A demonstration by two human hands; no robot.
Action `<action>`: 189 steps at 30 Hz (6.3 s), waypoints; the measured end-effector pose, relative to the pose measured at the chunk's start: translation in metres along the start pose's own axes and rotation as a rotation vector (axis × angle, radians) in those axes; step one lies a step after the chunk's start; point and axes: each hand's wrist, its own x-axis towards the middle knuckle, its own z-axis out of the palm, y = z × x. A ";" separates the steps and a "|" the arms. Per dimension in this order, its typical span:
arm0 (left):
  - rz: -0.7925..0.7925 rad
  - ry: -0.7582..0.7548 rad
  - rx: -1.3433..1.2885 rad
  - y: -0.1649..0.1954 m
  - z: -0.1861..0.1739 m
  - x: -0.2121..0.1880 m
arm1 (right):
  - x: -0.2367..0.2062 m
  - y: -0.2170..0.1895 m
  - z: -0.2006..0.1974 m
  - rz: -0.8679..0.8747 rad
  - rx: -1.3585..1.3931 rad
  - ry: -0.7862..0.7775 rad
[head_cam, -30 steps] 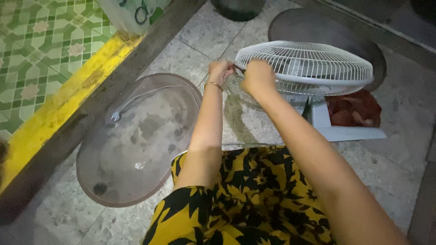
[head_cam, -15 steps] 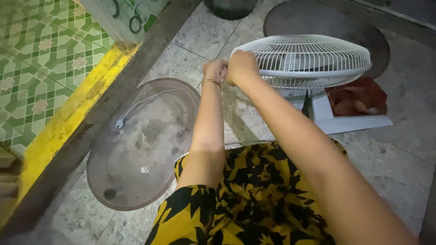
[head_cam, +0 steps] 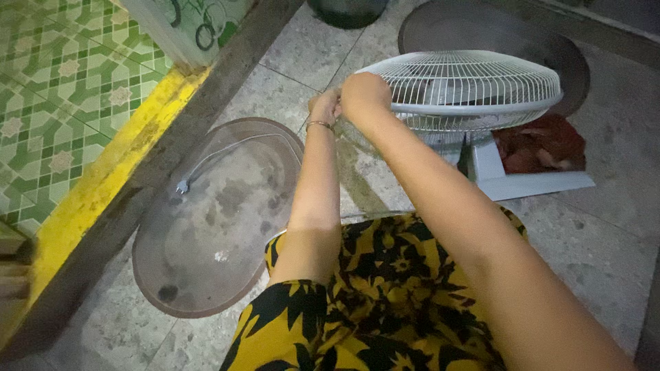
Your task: The person sits on the floor and uses a screwdriver to unscrew the rear guard of an electric table fan, then works on the fan's components by hand, holding small parts and continuing to unscrew while the fan rests on the floor.
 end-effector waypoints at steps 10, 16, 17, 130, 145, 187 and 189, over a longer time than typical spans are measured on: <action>-0.190 -0.340 -0.189 0.002 -0.015 0.008 | 0.005 0.011 0.007 -0.113 0.004 0.033; -0.180 -0.422 -0.227 0.001 -0.007 0.015 | 0.003 0.001 0.012 -0.155 -0.036 0.195; -0.188 -0.426 -0.224 0.001 -0.007 0.016 | 0.002 0.000 0.015 -0.174 -0.062 0.201; 0.163 -0.131 0.091 -0.016 0.000 -0.018 | -0.032 0.059 0.022 0.090 0.028 -0.089; 0.182 -0.181 -0.083 -0.017 0.003 -0.029 | -0.036 0.068 -0.005 -0.083 0.204 0.122; -0.598 -0.027 0.220 0.011 0.019 -0.037 | -0.100 0.063 0.029 1.389 1.749 -0.705; -0.512 -0.073 0.173 0.012 0.021 -0.043 | -0.096 0.063 0.027 1.244 1.875 -0.664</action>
